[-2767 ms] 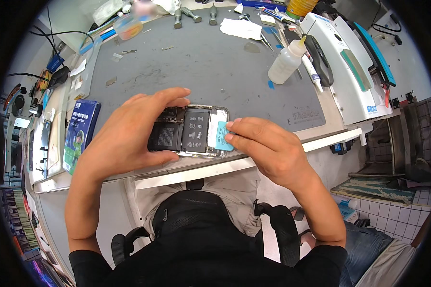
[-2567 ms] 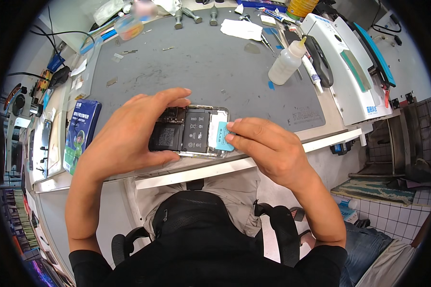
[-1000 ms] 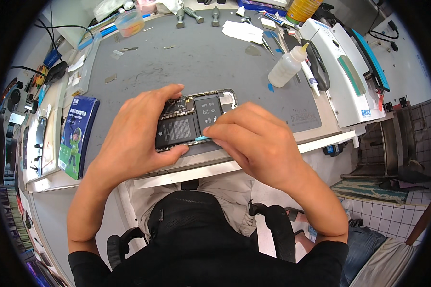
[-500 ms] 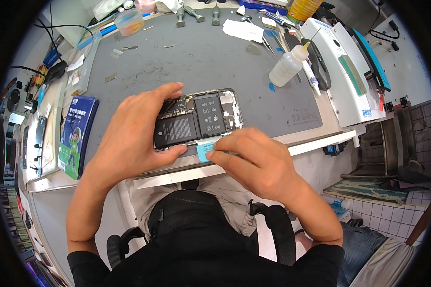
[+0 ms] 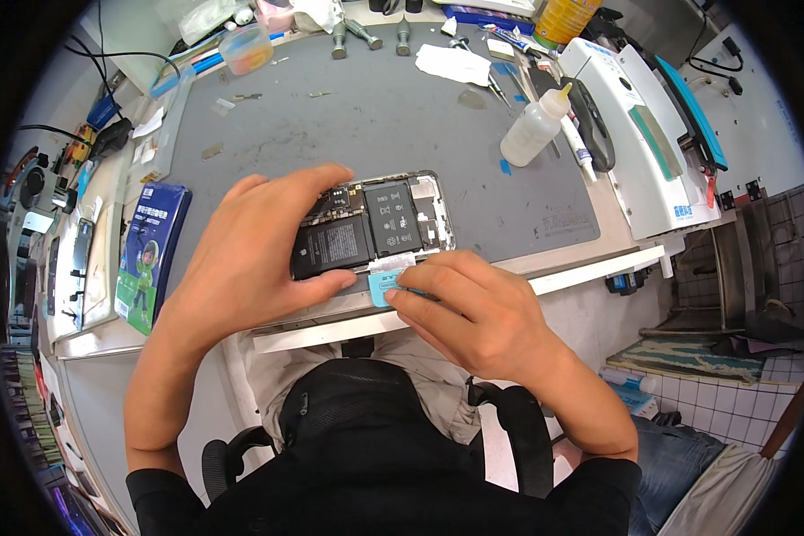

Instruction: The person removes the old battery from a disassembled smartphone, opens a new battery package, and peels off protective films. They then place the new battery into the phone, connect the ribbon cable, and reattach the screen assembly.

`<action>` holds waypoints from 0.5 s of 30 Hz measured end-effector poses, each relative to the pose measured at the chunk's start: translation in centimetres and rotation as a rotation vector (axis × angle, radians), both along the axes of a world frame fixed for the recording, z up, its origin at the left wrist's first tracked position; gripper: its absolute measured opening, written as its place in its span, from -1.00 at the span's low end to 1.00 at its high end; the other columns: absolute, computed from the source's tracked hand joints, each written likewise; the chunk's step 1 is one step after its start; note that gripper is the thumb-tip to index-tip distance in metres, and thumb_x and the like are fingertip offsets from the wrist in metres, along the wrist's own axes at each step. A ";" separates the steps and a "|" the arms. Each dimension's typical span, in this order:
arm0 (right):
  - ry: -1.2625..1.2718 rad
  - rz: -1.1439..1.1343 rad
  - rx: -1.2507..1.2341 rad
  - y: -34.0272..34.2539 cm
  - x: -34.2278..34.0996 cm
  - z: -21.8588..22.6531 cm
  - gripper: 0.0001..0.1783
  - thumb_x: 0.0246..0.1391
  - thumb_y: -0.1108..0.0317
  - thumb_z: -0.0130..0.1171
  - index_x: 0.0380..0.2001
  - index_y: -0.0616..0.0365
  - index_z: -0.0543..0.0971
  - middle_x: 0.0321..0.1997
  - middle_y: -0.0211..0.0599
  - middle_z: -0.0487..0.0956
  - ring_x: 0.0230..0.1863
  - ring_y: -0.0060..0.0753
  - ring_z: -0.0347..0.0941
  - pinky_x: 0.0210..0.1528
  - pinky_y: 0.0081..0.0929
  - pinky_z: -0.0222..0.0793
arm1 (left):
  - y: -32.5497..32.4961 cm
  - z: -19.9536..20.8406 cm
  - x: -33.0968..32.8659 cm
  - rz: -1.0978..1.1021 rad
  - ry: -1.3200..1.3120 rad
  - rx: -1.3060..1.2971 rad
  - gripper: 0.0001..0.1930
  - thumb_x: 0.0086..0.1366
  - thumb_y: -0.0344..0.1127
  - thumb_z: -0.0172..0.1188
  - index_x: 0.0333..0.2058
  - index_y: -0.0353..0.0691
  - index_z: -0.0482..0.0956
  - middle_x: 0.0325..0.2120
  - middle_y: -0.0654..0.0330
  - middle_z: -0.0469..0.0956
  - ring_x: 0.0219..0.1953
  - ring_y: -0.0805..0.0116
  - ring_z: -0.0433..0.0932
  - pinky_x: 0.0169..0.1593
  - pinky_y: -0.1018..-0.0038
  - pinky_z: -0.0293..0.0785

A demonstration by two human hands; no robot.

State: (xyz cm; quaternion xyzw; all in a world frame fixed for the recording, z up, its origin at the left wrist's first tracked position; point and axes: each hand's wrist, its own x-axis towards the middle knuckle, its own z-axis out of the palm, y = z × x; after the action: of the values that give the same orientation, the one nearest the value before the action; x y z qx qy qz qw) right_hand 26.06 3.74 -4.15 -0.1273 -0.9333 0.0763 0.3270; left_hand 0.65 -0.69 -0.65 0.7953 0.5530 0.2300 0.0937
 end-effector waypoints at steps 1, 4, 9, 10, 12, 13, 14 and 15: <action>0.003 0.001 0.004 0.0 0.0 -0.1 -0.66 -0.23 0.47 0.45 -0.25 0.20 0.71 -0.20 -0.31 0.62 -0.21 -0.23 0.59 -0.31 -0.39 0.57 | 0.1 0.0 0.1 0.000 0.015 0.020 -0.24 -0.03 -0.21 0.51 0.18 -0.18 0.43 0.03 0.05 0.59 -0.02 0.03 0.59 0.18 0.18 0.36; 0.006 0.002 0.010 0.0 0.0 -0.2 -0.65 -0.23 0.46 0.44 -0.25 0.20 0.70 -0.20 -0.32 0.62 -0.21 -0.23 0.60 -0.30 -0.39 0.57 | 0.2 0.1 0.5 0.003 0.054 0.044 -0.29 0.00 -0.21 0.49 0.16 -0.18 0.45 0.01 0.07 0.60 -0.04 0.03 0.60 0.17 0.18 0.36; 0.000 0.001 -0.006 0.2 0.1 -0.2 -0.64 -0.23 0.46 0.43 -0.24 0.20 0.69 -0.19 -0.33 0.62 -0.20 -0.26 0.59 -0.30 -0.40 0.57 | 0.4 0.3 0.7 0.013 0.110 0.034 -0.32 0.03 -0.21 0.47 0.15 -0.16 0.44 -0.03 0.10 0.60 -0.06 0.04 0.61 0.20 0.11 0.36; 0.001 0.004 -0.007 0.2 0.1 -0.2 -0.64 -0.23 0.46 0.43 -0.24 0.20 0.69 -0.19 -0.33 0.62 -0.20 -0.26 0.59 -0.30 -0.40 0.56 | 0.3 0.2 0.8 0.015 0.133 0.041 -0.31 0.03 -0.21 0.47 0.16 -0.15 0.43 -0.04 0.10 0.60 -0.07 0.03 0.61 0.22 0.08 0.36; 0.001 0.004 -0.005 0.2 0.1 -0.2 -0.64 -0.23 0.45 0.42 -0.23 0.19 0.69 -0.19 -0.33 0.61 -0.20 -0.26 0.59 -0.31 -0.41 0.56 | 0.1 0.1 1.1 0.020 0.180 0.057 -0.30 0.03 -0.21 0.47 0.17 -0.14 0.41 -0.06 0.10 0.61 -0.09 0.02 0.62 0.24 0.02 0.35; 0.001 0.001 -0.002 0.2 0.1 -0.2 -0.63 -0.23 0.45 0.42 -0.23 0.19 0.69 -0.19 -0.33 0.61 -0.20 -0.27 0.59 -0.31 -0.41 0.56 | 0.1 0.2 1.1 0.017 0.190 0.055 -0.29 0.03 -0.21 0.46 0.18 -0.14 0.40 -0.07 0.10 0.61 -0.10 0.02 0.62 0.25 0.00 0.35; 0.000 -0.001 0.002 0.1 0.0 -0.2 -0.63 -0.23 0.44 0.42 -0.23 0.18 0.69 -0.18 -0.34 0.61 -0.20 -0.27 0.59 -0.31 -0.42 0.56 | 0.1 0.2 1.1 0.013 0.200 0.053 -0.28 0.03 -0.21 0.46 0.19 -0.14 0.39 -0.09 0.10 0.62 -0.11 0.02 0.62 0.26 -0.02 0.35; -0.015 -0.022 0.005 0.0 0.0 -0.1 -0.64 -0.22 0.43 0.42 -0.23 0.18 0.69 -0.18 -0.34 0.61 -0.20 -0.27 0.59 -0.31 -0.41 0.56 | 0.1 0.3 1.1 0.009 0.210 0.052 -0.27 0.03 -0.21 0.46 0.20 -0.14 0.37 -0.11 0.09 0.62 -0.11 0.02 0.62 0.26 -0.04 0.35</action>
State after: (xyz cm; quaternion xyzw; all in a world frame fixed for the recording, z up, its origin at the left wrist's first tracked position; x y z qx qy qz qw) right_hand 26.05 3.72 -4.23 -0.1371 -0.9344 0.0697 0.3213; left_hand 1.77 -0.56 -0.36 0.8148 0.5571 0.1601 0.0138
